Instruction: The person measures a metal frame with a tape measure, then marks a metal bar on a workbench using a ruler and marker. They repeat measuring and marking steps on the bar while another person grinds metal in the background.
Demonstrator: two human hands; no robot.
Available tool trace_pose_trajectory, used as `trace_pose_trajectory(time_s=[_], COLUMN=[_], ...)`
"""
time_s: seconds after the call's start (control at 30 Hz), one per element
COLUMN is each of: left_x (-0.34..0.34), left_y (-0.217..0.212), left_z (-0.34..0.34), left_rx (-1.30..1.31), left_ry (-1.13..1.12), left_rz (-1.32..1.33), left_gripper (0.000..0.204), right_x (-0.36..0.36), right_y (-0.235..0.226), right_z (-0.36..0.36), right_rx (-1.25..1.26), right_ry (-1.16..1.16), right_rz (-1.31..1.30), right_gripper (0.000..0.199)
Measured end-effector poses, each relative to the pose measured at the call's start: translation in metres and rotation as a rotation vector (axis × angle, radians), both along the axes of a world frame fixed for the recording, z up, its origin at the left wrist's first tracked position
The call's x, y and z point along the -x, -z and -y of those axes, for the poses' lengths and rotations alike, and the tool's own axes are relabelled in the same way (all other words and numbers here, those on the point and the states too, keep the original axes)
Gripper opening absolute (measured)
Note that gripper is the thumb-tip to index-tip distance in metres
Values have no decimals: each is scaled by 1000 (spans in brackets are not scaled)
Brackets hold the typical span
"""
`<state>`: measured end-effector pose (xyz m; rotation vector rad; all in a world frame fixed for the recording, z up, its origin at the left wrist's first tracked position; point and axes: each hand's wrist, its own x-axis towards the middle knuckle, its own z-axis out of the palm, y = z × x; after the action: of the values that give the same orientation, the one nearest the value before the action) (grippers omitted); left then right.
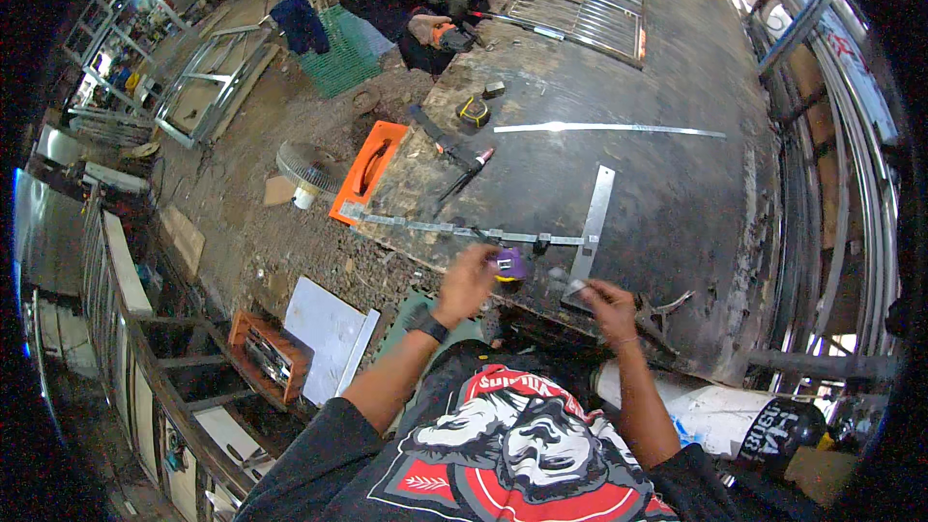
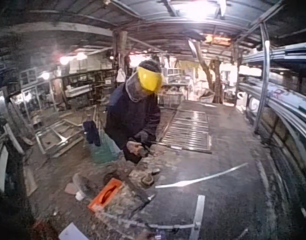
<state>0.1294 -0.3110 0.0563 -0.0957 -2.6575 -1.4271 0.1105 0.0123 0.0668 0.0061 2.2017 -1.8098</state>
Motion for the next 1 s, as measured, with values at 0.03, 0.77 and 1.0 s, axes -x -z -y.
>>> trace_pose_trajectory(time_s=[0.03, 0.77, 1.0], left_x=[9, 91, 110], left_y=[8, -31, 1], left_z=[22, 23, -42], left_rx=[164, 488, 487], left_ry=[-80, 231, 274], left_rz=[-14, -112, -103], left_gripper=[43, 25, 20], right_x=[7, 23, 31], right_y=[11, 107, 96], right_z=[-15, -100, -93], right_rx=[-40, -1073, -970], right_ry=[143, 336, 289], right_rz=[-71, -415, -426], right_gripper=[30, 25, 27])
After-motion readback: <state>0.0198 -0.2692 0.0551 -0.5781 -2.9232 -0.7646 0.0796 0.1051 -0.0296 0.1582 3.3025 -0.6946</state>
